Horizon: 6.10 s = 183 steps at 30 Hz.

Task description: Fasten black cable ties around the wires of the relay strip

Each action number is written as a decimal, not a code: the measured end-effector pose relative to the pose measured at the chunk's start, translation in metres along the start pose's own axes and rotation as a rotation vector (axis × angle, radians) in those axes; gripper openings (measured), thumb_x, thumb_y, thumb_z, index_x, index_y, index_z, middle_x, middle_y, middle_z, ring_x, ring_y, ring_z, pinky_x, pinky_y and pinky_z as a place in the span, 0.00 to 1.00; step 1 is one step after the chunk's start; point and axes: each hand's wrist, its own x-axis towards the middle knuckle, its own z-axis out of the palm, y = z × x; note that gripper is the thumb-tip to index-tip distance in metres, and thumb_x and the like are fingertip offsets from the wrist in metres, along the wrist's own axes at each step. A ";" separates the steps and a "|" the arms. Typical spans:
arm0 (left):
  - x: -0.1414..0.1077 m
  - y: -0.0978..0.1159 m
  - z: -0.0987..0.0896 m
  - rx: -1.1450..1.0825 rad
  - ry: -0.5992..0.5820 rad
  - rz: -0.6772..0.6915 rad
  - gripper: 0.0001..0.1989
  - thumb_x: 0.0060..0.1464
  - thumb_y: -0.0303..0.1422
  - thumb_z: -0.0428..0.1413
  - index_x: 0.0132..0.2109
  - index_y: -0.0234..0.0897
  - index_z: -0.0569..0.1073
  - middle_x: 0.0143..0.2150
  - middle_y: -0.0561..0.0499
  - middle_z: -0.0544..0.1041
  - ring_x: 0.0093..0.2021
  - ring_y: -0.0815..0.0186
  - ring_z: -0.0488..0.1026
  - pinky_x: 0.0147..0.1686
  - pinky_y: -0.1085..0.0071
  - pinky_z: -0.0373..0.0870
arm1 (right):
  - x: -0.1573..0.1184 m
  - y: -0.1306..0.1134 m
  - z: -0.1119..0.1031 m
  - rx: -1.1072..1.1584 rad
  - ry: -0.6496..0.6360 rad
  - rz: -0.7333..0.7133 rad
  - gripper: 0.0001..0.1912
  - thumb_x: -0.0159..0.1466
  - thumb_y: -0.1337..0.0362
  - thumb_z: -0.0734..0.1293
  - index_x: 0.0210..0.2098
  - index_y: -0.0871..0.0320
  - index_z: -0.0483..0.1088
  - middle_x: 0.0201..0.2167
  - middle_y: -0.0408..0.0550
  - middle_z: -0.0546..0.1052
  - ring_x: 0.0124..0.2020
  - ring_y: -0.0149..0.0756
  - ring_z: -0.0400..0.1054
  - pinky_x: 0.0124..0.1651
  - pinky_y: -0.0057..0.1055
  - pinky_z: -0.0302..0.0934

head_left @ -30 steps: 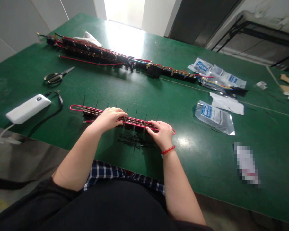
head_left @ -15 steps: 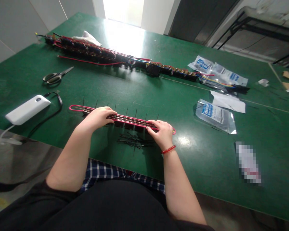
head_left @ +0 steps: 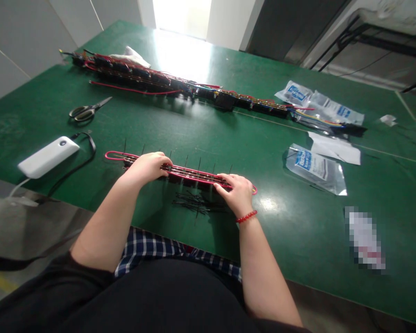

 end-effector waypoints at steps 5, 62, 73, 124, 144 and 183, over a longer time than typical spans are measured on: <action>0.001 0.008 -0.005 0.041 0.005 -0.002 0.11 0.53 0.32 0.61 0.44 0.44 0.80 0.44 0.52 0.79 0.43 0.60 0.76 0.43 0.68 0.71 | 0.000 0.002 0.002 -0.008 0.005 -0.006 0.17 0.63 0.50 0.68 0.46 0.48 0.79 0.44 0.48 0.80 0.46 0.45 0.70 0.51 0.41 0.55; -0.034 -0.017 0.058 -0.172 0.465 -0.150 0.21 0.68 0.40 0.44 0.61 0.42 0.71 0.63 0.45 0.72 0.68 0.56 0.63 0.71 0.46 0.44 | -0.001 0.004 0.004 -0.051 0.021 -0.018 0.17 0.63 0.50 0.68 0.48 0.46 0.79 0.44 0.48 0.80 0.48 0.45 0.70 0.53 0.41 0.55; -0.031 -0.006 0.074 -0.003 0.515 -0.201 0.21 0.66 0.36 0.44 0.61 0.45 0.70 0.65 0.47 0.69 0.68 0.54 0.60 0.70 0.48 0.44 | -0.001 0.004 0.004 -0.034 0.011 -0.013 0.17 0.63 0.50 0.68 0.48 0.47 0.79 0.45 0.48 0.80 0.48 0.45 0.70 0.53 0.41 0.55; -0.065 -0.075 0.072 -0.285 0.892 -0.191 0.09 0.60 0.30 0.54 0.43 0.41 0.79 0.47 0.48 0.74 0.50 0.61 0.72 0.51 0.62 0.72 | 0.000 0.007 0.006 -0.058 0.032 -0.051 0.16 0.64 0.51 0.68 0.48 0.47 0.78 0.44 0.47 0.80 0.46 0.44 0.70 0.52 0.40 0.55; -0.064 -0.059 0.072 -0.106 0.836 -0.061 0.08 0.61 0.36 0.57 0.45 0.41 0.78 0.47 0.47 0.78 0.50 0.60 0.75 0.54 0.63 0.73 | 0.000 0.007 0.005 -0.045 0.022 -0.053 0.16 0.64 0.51 0.67 0.48 0.47 0.78 0.43 0.48 0.80 0.45 0.44 0.70 0.51 0.40 0.56; -0.060 -0.058 0.075 -0.052 0.817 -0.127 0.12 0.64 0.44 0.54 0.41 0.41 0.76 0.43 0.47 0.76 0.47 0.59 0.73 0.52 0.63 0.70 | -0.001 0.007 0.006 -0.049 0.036 -0.046 0.17 0.65 0.50 0.66 0.48 0.47 0.78 0.44 0.48 0.80 0.48 0.44 0.70 0.52 0.41 0.55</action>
